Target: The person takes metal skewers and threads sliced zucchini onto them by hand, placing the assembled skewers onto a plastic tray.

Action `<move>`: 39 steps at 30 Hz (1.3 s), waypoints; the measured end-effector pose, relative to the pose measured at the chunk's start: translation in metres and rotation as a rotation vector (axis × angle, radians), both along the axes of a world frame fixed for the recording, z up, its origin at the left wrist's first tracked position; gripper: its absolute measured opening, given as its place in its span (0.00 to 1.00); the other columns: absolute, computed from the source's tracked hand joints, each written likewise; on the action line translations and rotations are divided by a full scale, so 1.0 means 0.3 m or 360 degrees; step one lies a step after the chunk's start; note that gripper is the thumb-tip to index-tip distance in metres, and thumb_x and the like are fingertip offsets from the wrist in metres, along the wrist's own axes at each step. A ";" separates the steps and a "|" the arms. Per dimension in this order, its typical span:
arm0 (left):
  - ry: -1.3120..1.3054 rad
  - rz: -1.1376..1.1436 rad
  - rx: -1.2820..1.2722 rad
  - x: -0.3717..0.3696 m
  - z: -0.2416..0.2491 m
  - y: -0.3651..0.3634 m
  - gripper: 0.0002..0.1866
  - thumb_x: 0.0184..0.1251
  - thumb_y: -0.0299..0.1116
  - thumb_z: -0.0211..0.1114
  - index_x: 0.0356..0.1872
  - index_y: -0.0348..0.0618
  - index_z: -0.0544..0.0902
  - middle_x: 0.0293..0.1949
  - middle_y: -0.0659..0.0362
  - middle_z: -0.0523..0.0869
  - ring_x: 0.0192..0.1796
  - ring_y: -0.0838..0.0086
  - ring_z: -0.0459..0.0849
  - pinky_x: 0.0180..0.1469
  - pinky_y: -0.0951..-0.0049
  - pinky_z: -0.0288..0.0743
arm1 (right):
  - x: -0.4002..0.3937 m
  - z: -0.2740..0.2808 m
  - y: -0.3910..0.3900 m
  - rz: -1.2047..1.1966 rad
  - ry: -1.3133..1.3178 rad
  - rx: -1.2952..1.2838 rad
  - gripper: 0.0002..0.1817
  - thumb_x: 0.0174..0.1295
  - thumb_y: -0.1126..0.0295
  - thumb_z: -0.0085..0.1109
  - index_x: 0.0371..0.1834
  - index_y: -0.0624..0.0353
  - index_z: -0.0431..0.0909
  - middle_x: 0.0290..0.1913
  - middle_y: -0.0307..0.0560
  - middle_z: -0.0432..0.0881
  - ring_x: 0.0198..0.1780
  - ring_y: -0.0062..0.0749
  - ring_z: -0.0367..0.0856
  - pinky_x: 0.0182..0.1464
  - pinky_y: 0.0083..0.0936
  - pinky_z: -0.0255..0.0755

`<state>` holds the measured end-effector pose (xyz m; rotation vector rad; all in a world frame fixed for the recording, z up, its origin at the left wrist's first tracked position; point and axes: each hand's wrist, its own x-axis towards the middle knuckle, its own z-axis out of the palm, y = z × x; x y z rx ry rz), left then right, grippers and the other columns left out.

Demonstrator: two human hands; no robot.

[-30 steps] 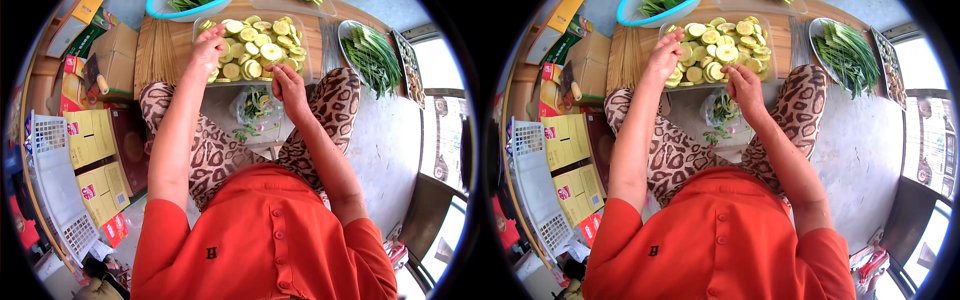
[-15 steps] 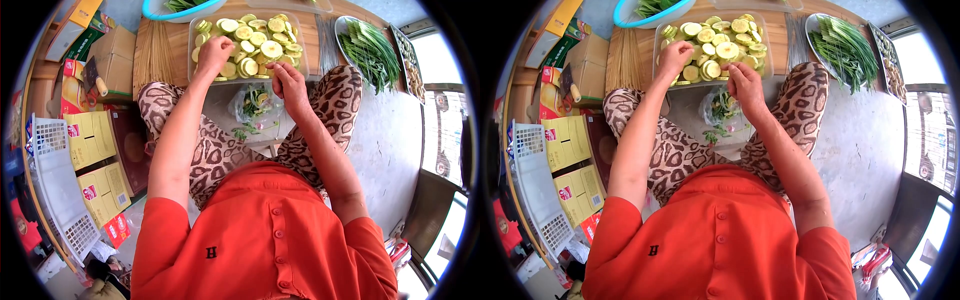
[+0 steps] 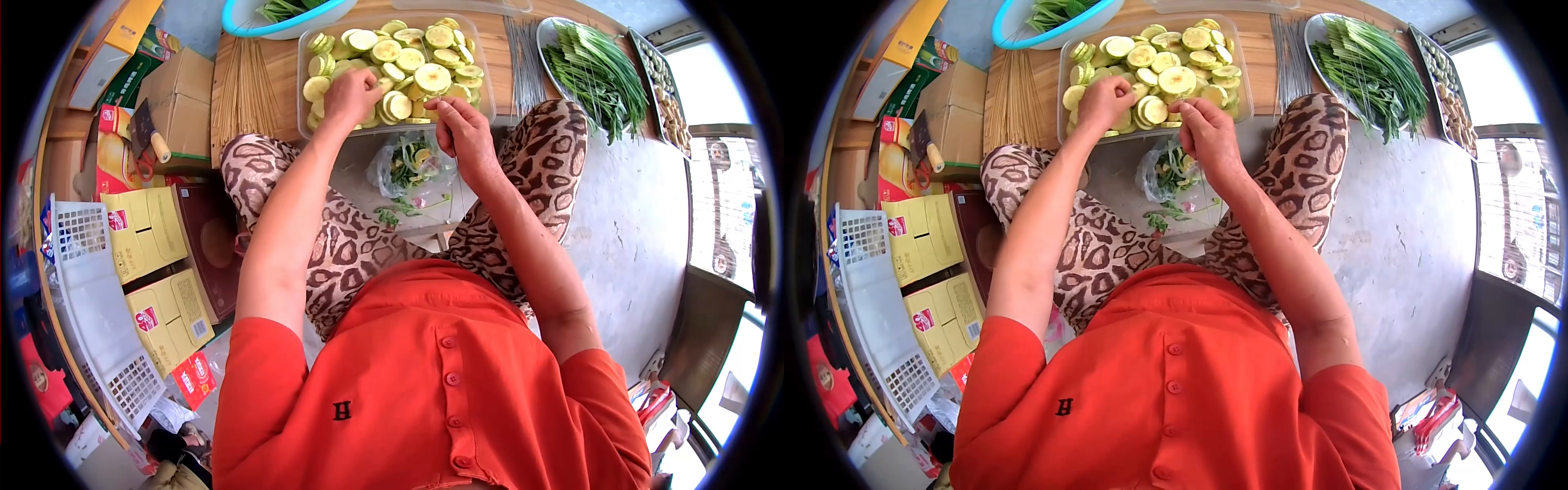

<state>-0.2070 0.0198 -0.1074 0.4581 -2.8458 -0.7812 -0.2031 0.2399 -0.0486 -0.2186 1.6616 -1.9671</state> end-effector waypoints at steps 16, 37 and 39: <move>0.0680 0.0085 0.3125 -0.022 0.097 -0.073 0.25 0.67 0.47 0.60 0.54 0.36 0.71 0.53 0.47 0.76 0.56 0.59 0.77 0.59 0.61 0.73 | 0.048 0.019 -0.023 0.0338 0.0125 0.0050 0.12 0.70 0.66 0.46 0.39 0.62 0.78 0.13 0.30 0.64 0.15 0.12 0.59 0.19 0.13 0.52; 0.0658 0.0015 0.3395 -0.057 0.042 -0.034 0.26 0.73 0.51 0.48 0.54 0.36 0.72 0.51 0.45 0.76 0.51 0.57 0.78 0.58 0.55 0.73 | 0.065 0.034 -0.044 0.0429 0.0064 0.0123 0.13 0.70 0.68 0.45 0.40 0.64 0.78 0.13 0.31 0.65 0.15 0.13 0.59 0.19 0.15 0.53; 0.0662 0.0028 0.3392 -0.059 0.042 -0.030 0.25 0.73 0.51 0.48 0.54 0.37 0.72 0.51 0.45 0.76 0.51 0.57 0.78 0.58 0.55 0.73 | 0.063 0.026 -0.044 0.0429 0.0061 0.0122 0.13 0.70 0.68 0.45 0.40 0.64 0.78 0.13 0.31 0.65 0.15 0.13 0.59 0.19 0.15 0.53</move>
